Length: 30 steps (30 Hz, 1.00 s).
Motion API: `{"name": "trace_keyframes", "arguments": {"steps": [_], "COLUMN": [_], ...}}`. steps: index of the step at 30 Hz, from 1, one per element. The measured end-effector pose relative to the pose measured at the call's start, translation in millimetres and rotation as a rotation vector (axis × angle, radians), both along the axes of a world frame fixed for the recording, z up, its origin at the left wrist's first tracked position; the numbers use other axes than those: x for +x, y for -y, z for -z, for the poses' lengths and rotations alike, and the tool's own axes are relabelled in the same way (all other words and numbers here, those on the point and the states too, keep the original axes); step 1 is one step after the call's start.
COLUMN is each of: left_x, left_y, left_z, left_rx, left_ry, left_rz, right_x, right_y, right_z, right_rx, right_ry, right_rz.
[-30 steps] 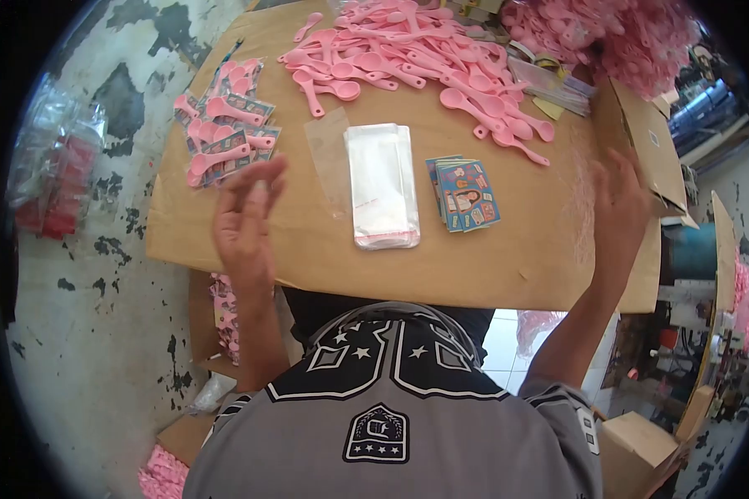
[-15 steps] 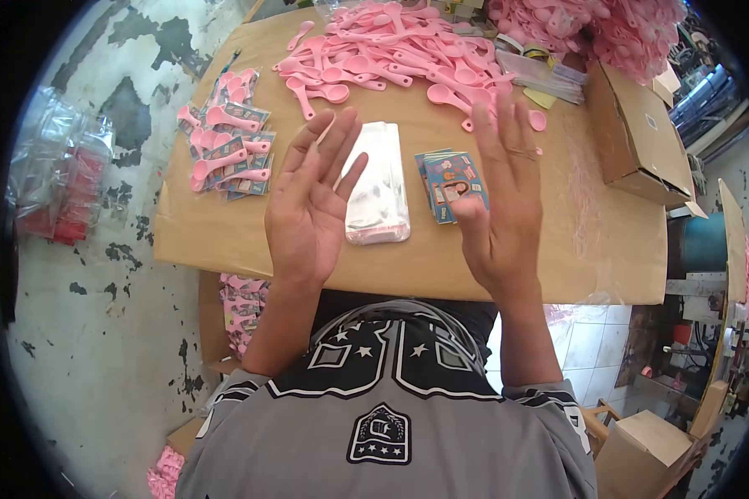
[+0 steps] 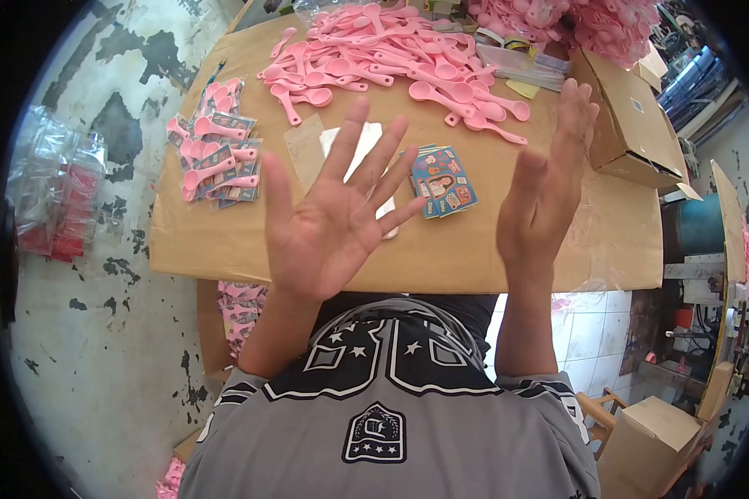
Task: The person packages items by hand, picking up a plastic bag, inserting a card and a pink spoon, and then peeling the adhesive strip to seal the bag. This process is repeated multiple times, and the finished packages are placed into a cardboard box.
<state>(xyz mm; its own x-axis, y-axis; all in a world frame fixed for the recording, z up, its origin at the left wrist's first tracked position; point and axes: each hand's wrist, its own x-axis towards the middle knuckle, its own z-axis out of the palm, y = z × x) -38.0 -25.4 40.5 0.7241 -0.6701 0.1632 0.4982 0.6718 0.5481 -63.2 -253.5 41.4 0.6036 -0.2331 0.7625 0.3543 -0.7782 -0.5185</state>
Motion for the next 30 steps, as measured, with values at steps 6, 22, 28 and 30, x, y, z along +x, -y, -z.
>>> {"name": "trace_keyframes", "arguments": {"steps": [6,22,28,30], "left_x": [0.1,-3.4,6.7,-24.9], "left_y": [22.3,44.6,91.6,81.9], "left_z": [-0.1,8.2,29.8,15.7], "left_rx": [-0.025,0.290,0.180,0.418], "left_ry": [-0.071,0.550,1.243,1.258], "left_rz": [0.030,-0.397,-0.805,-0.655], "right_x": [-22.5,-42.3,-15.8,-17.9], "right_y": [-70.1,-60.0,-85.7,-65.6], "right_z": [54.6,7.0,31.8,12.5], "right_rx": [-0.503,0.859,0.460,0.637], "right_ry": [0.046,-0.188,0.192,0.165], "right_rz": [-0.331,-0.936,-0.923,-0.938]}}
